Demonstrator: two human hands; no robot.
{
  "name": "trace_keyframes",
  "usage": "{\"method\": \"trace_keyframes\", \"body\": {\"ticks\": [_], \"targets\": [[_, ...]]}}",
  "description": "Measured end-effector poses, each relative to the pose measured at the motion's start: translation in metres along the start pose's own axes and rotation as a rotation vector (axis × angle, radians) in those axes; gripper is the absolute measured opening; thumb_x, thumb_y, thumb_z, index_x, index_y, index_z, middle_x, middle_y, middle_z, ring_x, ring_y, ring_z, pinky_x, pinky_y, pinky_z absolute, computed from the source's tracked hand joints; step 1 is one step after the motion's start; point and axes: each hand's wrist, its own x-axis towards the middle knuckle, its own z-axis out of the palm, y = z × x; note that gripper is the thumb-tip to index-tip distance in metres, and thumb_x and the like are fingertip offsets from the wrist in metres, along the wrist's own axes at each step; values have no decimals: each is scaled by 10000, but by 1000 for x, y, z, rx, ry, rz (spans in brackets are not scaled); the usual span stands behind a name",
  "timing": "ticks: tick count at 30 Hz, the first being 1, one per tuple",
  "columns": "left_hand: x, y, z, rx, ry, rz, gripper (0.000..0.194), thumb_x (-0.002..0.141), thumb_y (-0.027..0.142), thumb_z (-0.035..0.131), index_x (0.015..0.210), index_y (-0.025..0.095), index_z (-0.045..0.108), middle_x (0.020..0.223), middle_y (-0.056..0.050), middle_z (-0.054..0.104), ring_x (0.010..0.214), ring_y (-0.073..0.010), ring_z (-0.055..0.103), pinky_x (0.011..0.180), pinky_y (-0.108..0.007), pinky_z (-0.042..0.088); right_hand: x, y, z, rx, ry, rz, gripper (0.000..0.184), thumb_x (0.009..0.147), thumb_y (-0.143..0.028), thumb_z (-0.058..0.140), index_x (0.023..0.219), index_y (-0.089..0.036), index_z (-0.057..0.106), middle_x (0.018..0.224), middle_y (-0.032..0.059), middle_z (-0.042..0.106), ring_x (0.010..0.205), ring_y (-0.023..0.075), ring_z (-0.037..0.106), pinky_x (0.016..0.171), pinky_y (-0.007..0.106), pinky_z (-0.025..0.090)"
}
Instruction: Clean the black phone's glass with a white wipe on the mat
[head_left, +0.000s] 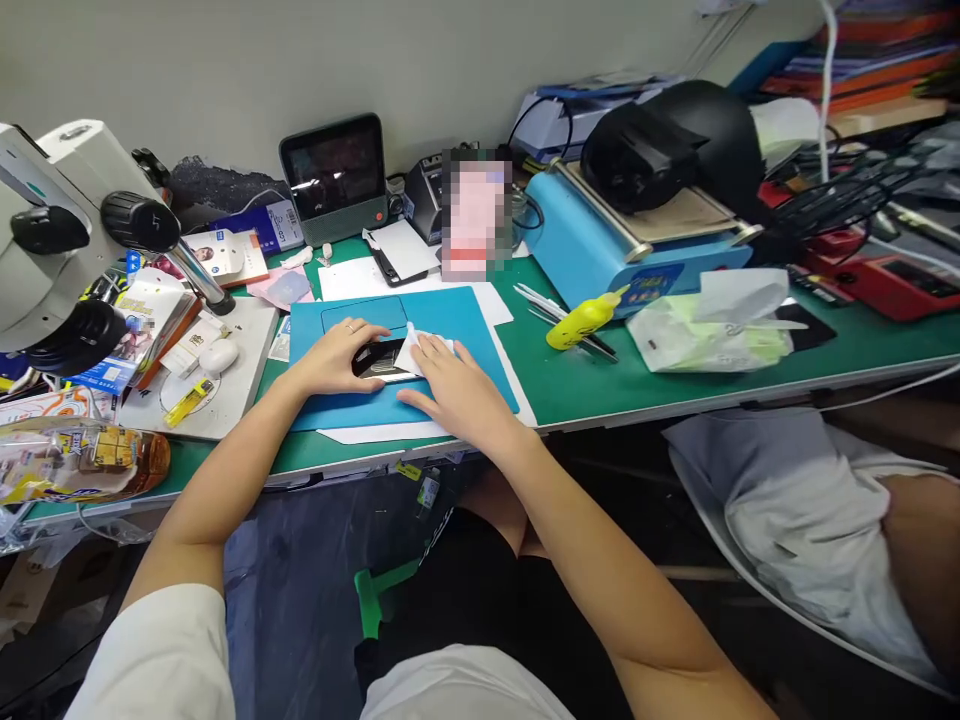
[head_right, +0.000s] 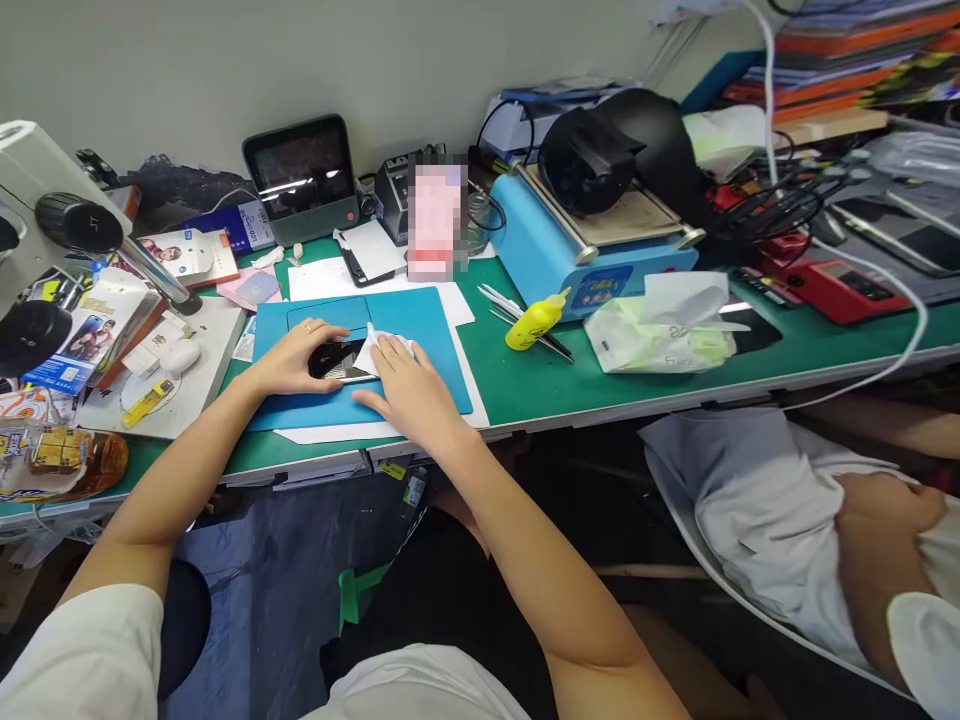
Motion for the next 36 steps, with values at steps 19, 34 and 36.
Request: {"method": "trace_keyframes", "body": {"ticks": [19, 34, 36], "targets": [[3, 3, -5, 0, 5, -15, 757, 800, 568, 752, 1433, 197, 566, 1250, -127, 652, 1162, -337, 592, 1067, -511, 467, -2, -10, -4, -14, 5, 26, 790, 1109, -578, 420, 1644, 3, 415, 1754, 234, 346, 1648, 369, 330, 1350, 585, 265], [0, 1, -3, 14, 25, 21, 701, 831, 555, 737, 1415, 203, 571, 1235, -127, 657, 1138, -324, 603, 1031, -479, 477, 35, -10, -24, 3, -30, -25, 626, 1109, -524, 483, 1513, -58, 593, 1618, 227, 573, 1536, 368, 512, 1313, 597, 317], [0, 1, -4, 17, 26, 19, 694, 834, 555, 737, 1409, 203, 573, 1233, -125, 660, 1127, -320, 607, 1028, -476, 477, 39, -9, -24, 12, -35, -25, 595, 1114, -505, 478, 1510, -76, 597, 1610, 217, 586, 1526, 364, 526, 1306, 602, 323]]}}
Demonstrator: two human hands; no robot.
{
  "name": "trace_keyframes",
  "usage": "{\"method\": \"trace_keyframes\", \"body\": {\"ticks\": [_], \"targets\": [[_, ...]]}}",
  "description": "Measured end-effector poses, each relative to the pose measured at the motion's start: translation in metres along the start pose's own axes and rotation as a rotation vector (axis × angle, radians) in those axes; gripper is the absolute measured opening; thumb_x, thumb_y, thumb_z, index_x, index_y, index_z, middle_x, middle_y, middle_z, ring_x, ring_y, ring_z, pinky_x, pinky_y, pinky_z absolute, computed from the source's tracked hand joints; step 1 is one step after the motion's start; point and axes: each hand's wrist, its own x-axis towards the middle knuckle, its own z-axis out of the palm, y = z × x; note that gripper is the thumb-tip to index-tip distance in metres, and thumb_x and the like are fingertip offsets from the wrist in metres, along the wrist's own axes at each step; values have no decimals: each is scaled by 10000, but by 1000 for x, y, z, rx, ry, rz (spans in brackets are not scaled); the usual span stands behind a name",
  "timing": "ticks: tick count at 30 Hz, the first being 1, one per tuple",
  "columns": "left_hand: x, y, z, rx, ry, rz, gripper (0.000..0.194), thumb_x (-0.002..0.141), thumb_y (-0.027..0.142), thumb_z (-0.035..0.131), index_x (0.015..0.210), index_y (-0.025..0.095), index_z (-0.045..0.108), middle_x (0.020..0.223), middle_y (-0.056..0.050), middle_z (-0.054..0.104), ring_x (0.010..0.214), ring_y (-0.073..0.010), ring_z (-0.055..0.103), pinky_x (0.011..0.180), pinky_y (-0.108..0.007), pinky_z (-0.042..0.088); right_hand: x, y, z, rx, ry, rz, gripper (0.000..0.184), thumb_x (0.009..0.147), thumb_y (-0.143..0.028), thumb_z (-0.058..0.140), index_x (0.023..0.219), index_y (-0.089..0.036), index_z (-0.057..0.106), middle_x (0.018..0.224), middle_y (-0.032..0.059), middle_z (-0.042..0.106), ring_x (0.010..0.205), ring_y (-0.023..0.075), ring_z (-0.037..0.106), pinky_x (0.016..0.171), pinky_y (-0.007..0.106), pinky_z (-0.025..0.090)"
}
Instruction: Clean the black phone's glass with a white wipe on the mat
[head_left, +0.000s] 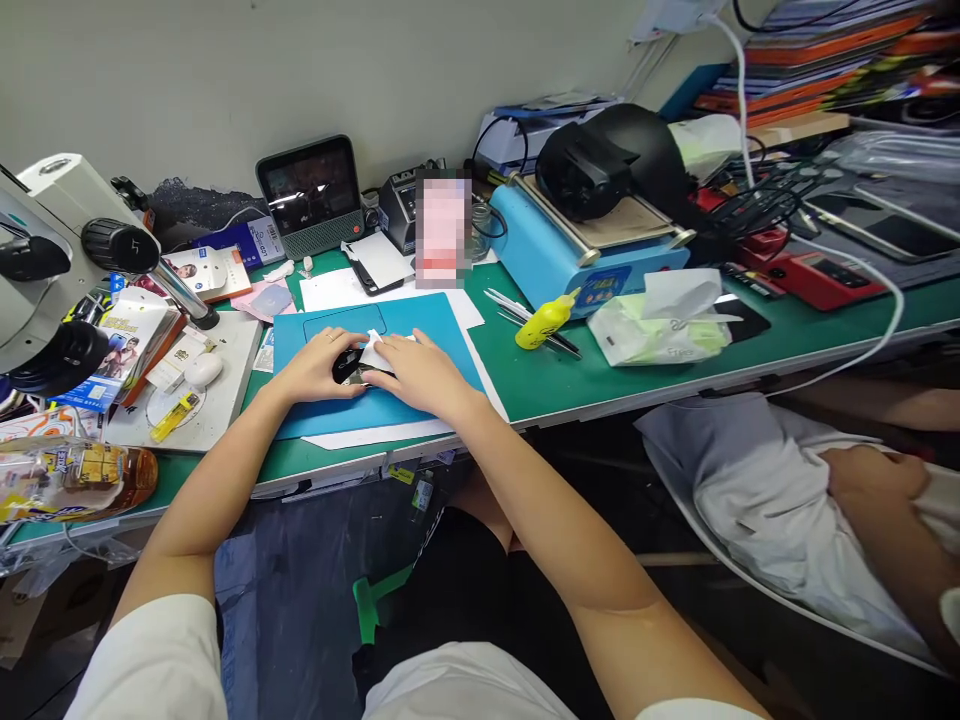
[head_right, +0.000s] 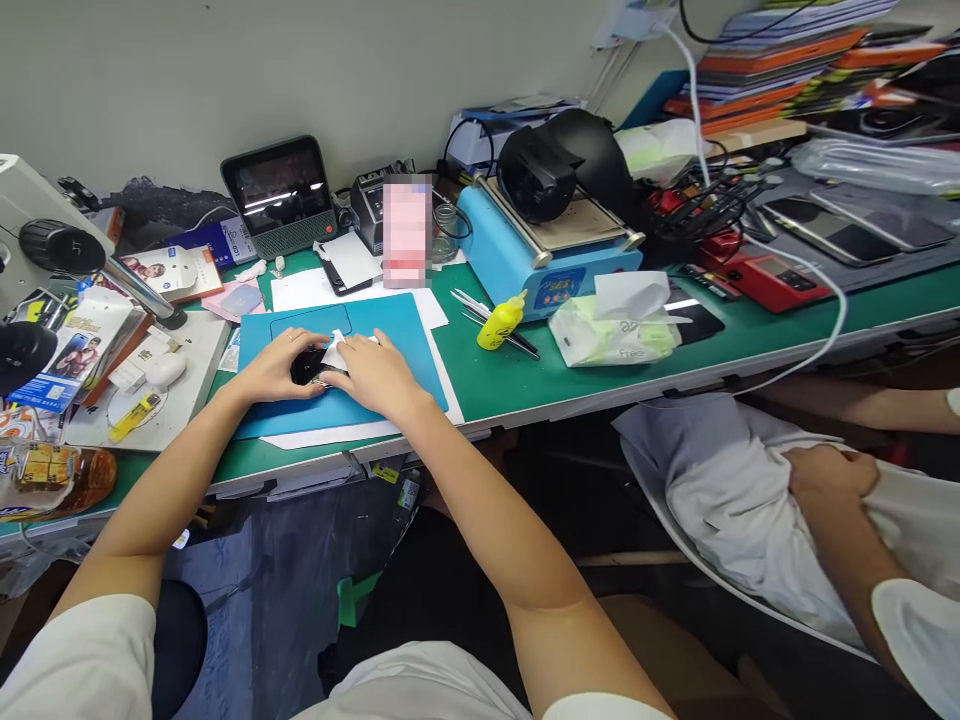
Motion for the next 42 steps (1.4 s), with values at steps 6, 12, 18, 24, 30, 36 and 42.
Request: {"method": "trace_keyframes", "body": {"ticks": [6, 12, 18, 24, 30, 36, 42], "targets": [[2, -1, 2, -9, -1, 3, 734, 809, 551, 762, 1425, 198, 572, 1224, -121, 662, 1130, -331, 600, 1036, -493, 483, -43, -5, 23, -23, 48, -3, 752, 1111, -567, 425, 1634, -28, 444, 1744, 234, 368, 1641, 355, 354, 1339, 605, 280], [2, -2, 4, 0, 9, -1, 725, 800, 516, 773, 1429, 217, 570, 1233, -113, 659, 1130, -328, 601, 1034, -490, 490, -64, -10, 29, -36, 50, -9, 794, 1123, -594, 322, 1641, -1, 424, 1747, 233, 355, 1647, 353, 339, 1346, 601, 270], [2, -3, 3, -11, 17, 12, 739, 817, 594, 752, 1427, 218, 570, 1223, -122, 667, 1124, -334, 613, 1035, -499, 486, -17, -3, 13, -20, -2, -47, 759, 1119, -581, 362, 1610, -11, 469, 1720, 241, 422, 1624, 359, 383, 1341, 601, 271], [3, -1, 2, -18, 0, -11, 770, 808, 609, 746, 1443, 214, 562, 1228, -124, 675, 1126, -341, 612, 1028, -505, 489, -9, 0, 17, 30, 51, -53, 673, 1117, -540, 412, 1605, -84, 494, 1709, 216, 459, 1607, 355, 409, 1321, 609, 301], [5, -1, 1, 7, 0, -14, 803, 806, 615, 762, 1469, 215, 548, 1264, -121, 669, 1167, -346, 600, 1072, -520, 470, -51, -6, 33, 6, 115, 30, 736, 1122, -563, 373, 1629, -38, 459, 1746, 223, 380, 1642, 361, 346, 1347, 608, 250], [5, 0, 7, -5, -3, 0, 774, 794, 533, 780, 1461, 212, 553, 1259, -120, 671, 1153, -339, 604, 1052, -489, 478, -61, -3, 26, -37, 66, 38, 700, 1126, -579, 323, 1619, -117, 509, 1740, 218, 396, 1626, 381, 376, 1324, 676, 240], [4, -3, 13, -16, 22, 39, 781, 821, 587, 771, 1457, 183, 565, 1237, -138, 678, 1146, -344, 609, 1051, -473, 469, -23, 5, 23, -27, 7, -22, 701, 1122, -612, 303, 1650, -181, 469, 1758, 183, 386, 1638, 395, 343, 1312, 721, 206]]}}
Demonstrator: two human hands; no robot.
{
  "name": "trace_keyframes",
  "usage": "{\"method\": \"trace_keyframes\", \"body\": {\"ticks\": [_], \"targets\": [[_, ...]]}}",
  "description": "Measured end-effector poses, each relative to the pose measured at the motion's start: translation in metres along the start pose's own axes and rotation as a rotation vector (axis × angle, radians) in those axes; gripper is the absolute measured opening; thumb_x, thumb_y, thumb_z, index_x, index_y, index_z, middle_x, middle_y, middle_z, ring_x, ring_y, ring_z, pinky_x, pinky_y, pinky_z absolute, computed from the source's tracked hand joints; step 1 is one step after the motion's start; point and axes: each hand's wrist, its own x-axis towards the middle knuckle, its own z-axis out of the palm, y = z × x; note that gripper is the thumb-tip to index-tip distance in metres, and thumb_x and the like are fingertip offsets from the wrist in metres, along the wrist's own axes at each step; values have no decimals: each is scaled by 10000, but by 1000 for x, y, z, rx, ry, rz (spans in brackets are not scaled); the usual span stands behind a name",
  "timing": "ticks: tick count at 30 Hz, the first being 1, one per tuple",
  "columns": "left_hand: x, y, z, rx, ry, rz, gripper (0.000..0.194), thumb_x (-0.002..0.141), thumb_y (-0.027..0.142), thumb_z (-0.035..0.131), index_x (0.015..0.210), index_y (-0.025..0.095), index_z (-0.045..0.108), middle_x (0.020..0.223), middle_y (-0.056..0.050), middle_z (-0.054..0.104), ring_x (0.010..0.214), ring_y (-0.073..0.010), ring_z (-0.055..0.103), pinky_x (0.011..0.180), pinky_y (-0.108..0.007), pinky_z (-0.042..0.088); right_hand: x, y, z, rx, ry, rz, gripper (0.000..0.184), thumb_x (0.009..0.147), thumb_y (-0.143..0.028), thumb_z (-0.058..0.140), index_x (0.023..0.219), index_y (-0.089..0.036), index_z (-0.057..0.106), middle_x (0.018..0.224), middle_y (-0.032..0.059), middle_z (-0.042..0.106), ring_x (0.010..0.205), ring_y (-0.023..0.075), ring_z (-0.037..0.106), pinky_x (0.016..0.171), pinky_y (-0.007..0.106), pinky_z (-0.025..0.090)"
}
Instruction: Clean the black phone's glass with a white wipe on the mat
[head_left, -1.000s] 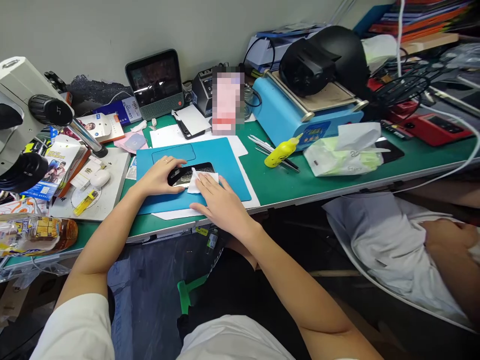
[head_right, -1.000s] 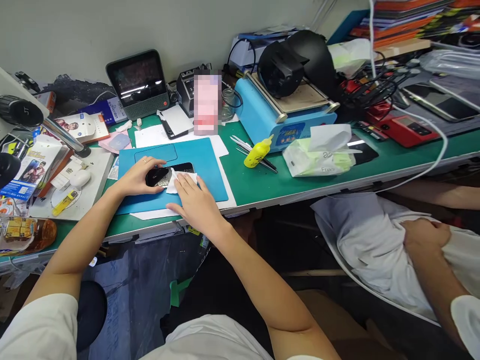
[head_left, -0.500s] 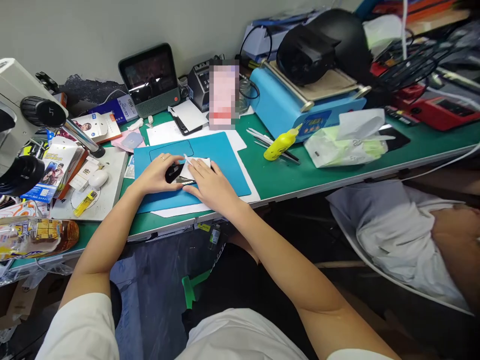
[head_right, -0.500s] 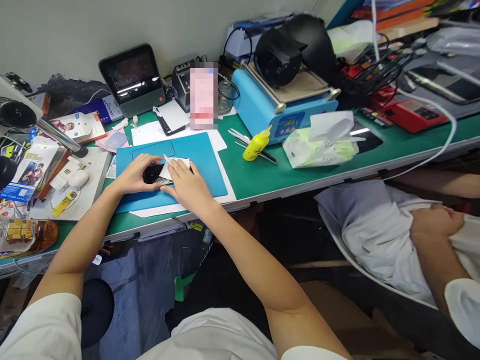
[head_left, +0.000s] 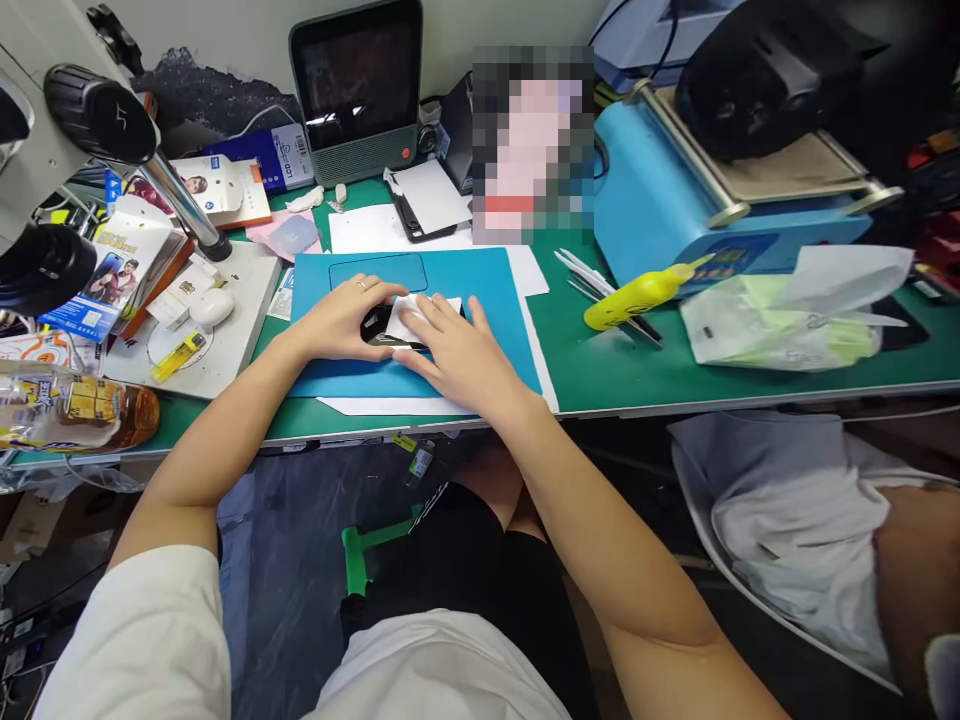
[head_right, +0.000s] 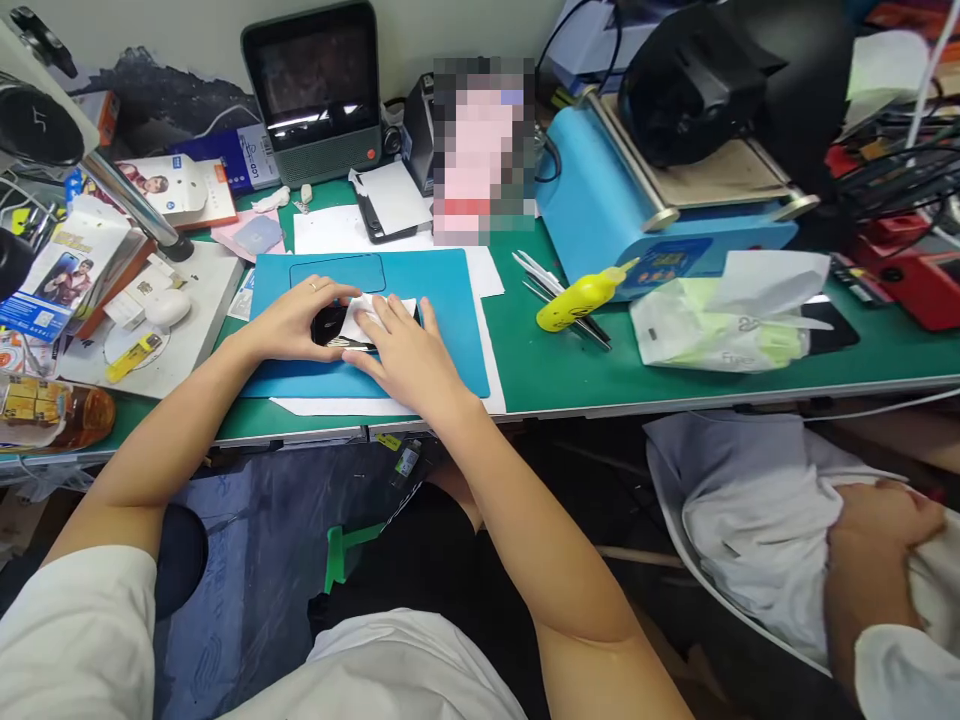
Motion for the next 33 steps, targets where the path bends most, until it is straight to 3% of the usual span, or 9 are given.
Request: {"method": "trace_keyframes", "body": {"ticks": [5, 9, 13, 21, 25, 29, 33], "targets": [[-2, 1, -1, 9, -8, -3, 775, 845, 589, 756, 1489, 199, 573, 1237, -136, 669, 1144, -341, 602, 1036, -473, 474, -5, -8, 5, -10, 3, 9, 704, 1111, -612, 361, 1664, -186, 449, 1770, 214, 345, 1656, 403, 298, 1312, 720, 196], [-2, 0, -1, 24, -23, 38, 647, 877, 546, 739, 1453, 262, 660, 1291, -128, 638, 1171, -329, 592, 1078, -493, 458, -17, -12, 7, -11, 9, -6, 704, 1106, -601, 402, 1659, -170, 463, 1768, 254, 324, 1659, 418, 283, 1311, 721, 185], [-2, -3, -1, 36, -35, 46, 527, 884, 556, 731, 1342, 296, 754, 1276, -121, 638, 1162, -323, 595, 1092, -504, 453, -13, -3, 0, 9, -24, -40, 654, 1106, -614, 400, 1633, -243, 512, 1775, 203, 341, 1660, 421, 280, 1304, 746, 172], [-2, -4, -1, 30, -5, 44, 681, 869, 685, 728, 1404, 266, 715, 1328, -158, 606, 1214, -341, 593, 1097, -514, 468, 15, 16, -11, 35, -116, -77, 620, 1114, -601, 396, 1626, -273, 517, 1790, 147, 325, 1660, 406, 288, 1306, 768, 140], [-2, -2, -2, 8, 33, 40, 750, 879, 784, 667, 1421, 266, 699, 1397, -163, 581, 1245, -346, 580, 1116, -530, 462, 2, 11, -10, 39, -111, -80, 637, 1120, -593, 382, 1654, -257, 471, 1810, 143, 260, 1678, 377, 244, 1325, 734, 138], [-1, 3, -4, 39, 78, 63, 548, 989, 654, 553, 1315, 262, 755, 1396, -137, 630, 1174, -320, 593, 1118, -552, 442, -23, 3, -9, 11, -98, -99, 652, 1113, -591, 414, 1665, -246, 452, 1805, 151, 262, 1675, 370, 260, 1325, 733, 152], [0, 3, -5, 41, 114, 46, 423, 1029, 473, 489, 1228, 250, 788, 1279, -130, 712, 1091, -312, 593, 1060, -561, 451, -18, -5, -10, 2, -104, -102, 652, 1114, -586, 419, 1667, -243, 449, 1800, 165, 276, 1678, 360, 253, 1331, 716, 153]]}}
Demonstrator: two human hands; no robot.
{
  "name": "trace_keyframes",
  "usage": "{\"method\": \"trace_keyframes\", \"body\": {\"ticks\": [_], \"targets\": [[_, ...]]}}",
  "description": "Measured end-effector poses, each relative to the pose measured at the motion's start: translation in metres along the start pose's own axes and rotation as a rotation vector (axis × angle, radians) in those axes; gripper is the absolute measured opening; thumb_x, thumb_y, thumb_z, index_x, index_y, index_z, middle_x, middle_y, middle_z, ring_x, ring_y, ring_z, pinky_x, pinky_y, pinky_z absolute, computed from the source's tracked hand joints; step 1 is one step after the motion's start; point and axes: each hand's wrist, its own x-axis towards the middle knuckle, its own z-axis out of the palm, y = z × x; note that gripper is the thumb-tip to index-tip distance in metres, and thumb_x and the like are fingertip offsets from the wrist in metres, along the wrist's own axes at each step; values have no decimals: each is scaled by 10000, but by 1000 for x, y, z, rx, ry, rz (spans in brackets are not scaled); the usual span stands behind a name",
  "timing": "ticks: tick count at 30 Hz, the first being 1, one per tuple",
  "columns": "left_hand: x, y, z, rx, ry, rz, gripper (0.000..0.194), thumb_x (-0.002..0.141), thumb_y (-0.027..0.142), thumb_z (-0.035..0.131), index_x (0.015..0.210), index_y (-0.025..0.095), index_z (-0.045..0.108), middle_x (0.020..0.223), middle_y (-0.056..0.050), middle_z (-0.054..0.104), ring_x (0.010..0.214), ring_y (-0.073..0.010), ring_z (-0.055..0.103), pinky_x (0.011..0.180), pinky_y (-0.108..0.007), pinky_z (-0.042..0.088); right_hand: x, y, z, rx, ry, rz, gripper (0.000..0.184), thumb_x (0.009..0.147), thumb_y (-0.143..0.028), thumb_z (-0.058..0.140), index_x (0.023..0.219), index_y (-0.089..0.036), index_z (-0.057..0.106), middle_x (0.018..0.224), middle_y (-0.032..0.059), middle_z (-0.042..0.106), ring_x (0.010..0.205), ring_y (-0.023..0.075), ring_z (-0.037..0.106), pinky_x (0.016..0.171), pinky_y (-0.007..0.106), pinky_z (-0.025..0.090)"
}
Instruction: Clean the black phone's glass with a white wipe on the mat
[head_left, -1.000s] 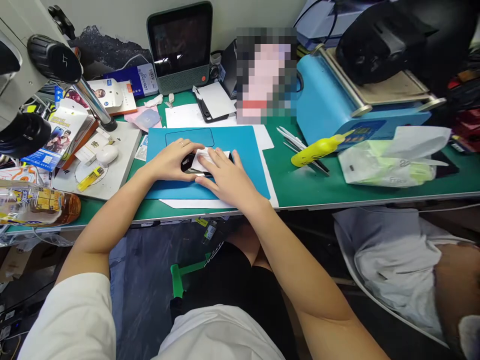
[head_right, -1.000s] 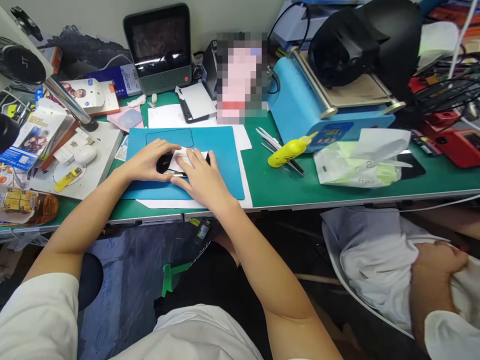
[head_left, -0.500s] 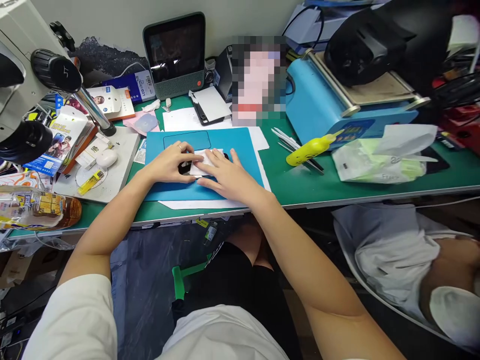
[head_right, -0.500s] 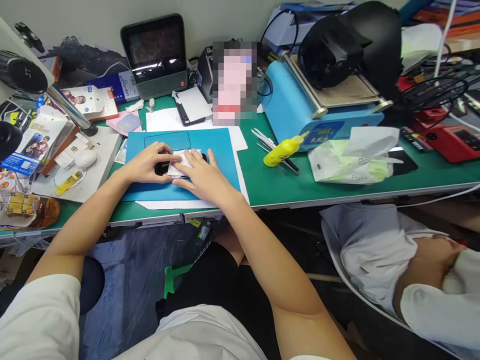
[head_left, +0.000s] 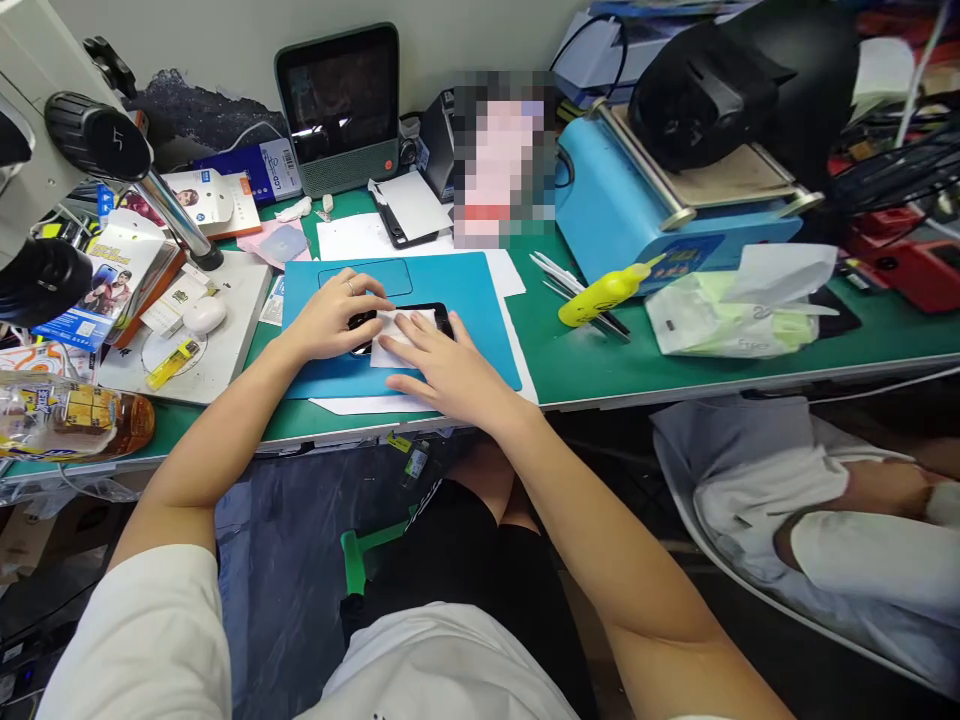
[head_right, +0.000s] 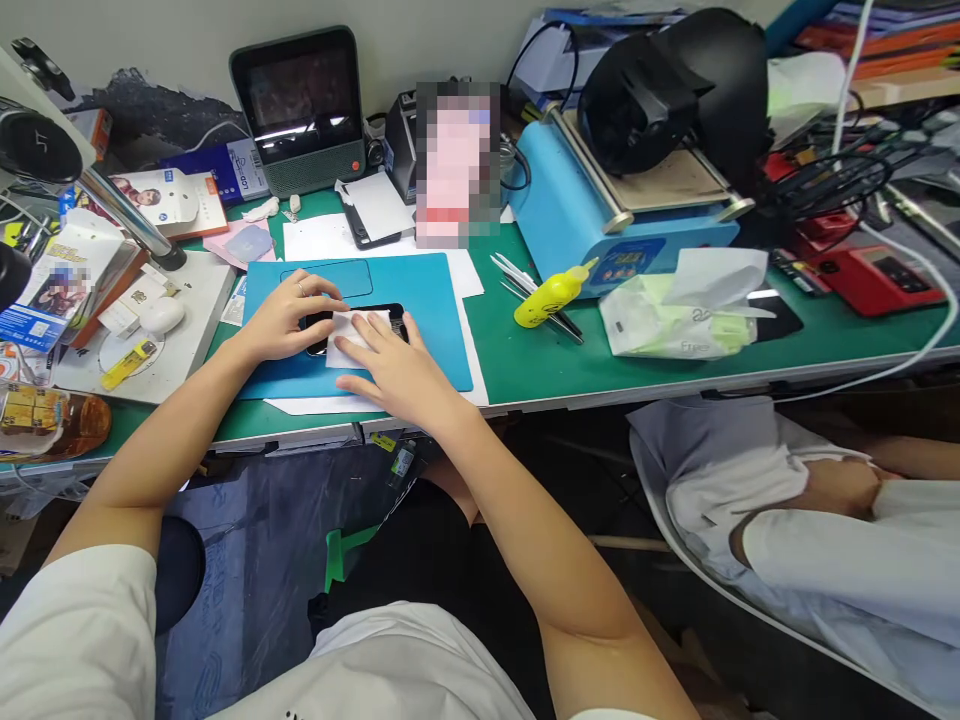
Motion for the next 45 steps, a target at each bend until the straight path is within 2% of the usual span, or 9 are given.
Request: {"method": "trace_keyframes", "body": {"ticks": [6, 11, 14, 18, 21, 29, 36, 41, 45], "targets": [[0, -3, -6, -22, -16, -7, 435, 1008, 392, 432, 1115, 213, 814, 1151, -108, 782, 1034, -308, 574, 1018, -551, 461, 28, -7, -6, -3, 0, 11, 634, 1112, -580, 433, 1677, -291, 431, 1806, 136, 281, 1675, 381, 253, 1318, 739, 176], [-1, -4, -5, -39, -28, 28, 385, 954, 343, 442, 954, 221, 807, 1073, -87, 797, 1020, -310, 573, 990, -535, 465, 11, -13, 0, -20, 24, 20, 628, 1116, -555, 437, 1656, -235, 470, 1785, 158, 320, 1662, 375, 296, 1324, 723, 191], [0, -6, 1, 16, 17, 8, 361, 923, 302, 422, 968, 220, 771, 1041, -99, 777, 1013, -323, 561, 965, -547, 452, 9, -15, 5, -4, 62, 44, 632, 1120, -568, 408, 1641, -221, 493, 1776, 156, 343, 1657, 373, 309, 1325, 712, 202], [2, -8, 4, 79, 96, -52, 318, 883, 272, 404, 990, 222, 700, 1021, -113, 734, 968, -324, 553, 920, -540, 449, 32, -18, 4, 28, 81, 72, 651, 1120, -592, 367, 1670, -252, 443, 1765, 130, 382, 1636, 384, 353, 1309, 731, 228], [1, -10, 2, 74, 133, -47, 278, 864, 266, 394, 961, 225, 651, 1002, -117, 716, 940, -320, 559, 897, -525, 452, 45, -25, 1, 15, 78, 72, 705, 1108, -618, 382, 1684, -212, 418, 1759, 146, 388, 1631, 381, 363, 1325, 707, 218], [-4, -11, 1, -15, 135, -24, 252, 803, 258, 391, 901, 218, 620, 930, -103, 699, 853, -289, 616, 822, -451, 475, 23, -52, 18, 3, 130, 40, 757, 1105, -633, 370, 1660, -124, 438, 1754, 186, 378, 1642, 374, 339, 1333, 693, 204], [-4, -10, -4, -52, 168, -87, 277, 807, 282, 378, 905, 203, 625, 929, -106, 702, 852, -277, 642, 805, -421, 489, 50, -58, 10, 31, 145, 46, 721, 1093, -591, 483, 1640, -122, 458, 1720, 189, 445, 1624, 357, 375, 1326, 699, 219], [-4, -8, -5, -71, 106, -102, 320, 823, 291, 376, 944, 195, 656, 999, -102, 732, 899, -266, 673, 839, -406, 505, 30, -70, 19, 40, 166, 78, 699, 1114, -560, 439, 1642, -101, 452, 1736, 189, 407, 1638, 337, 358, 1336, 692, 211], [-4, -7, -6, -50, 47, -142, 401, 864, 302, 368, 1069, 188, 693, 1069, -98, 750, 978, -271, 683, 888, -408, 507, 15, -71, 25, 52, 197, 70, 676, 1128, -539, 398, 1625, -88, 480, 1731, 181, 413, 1640, 332, 356, 1349, 671, 198]]}}
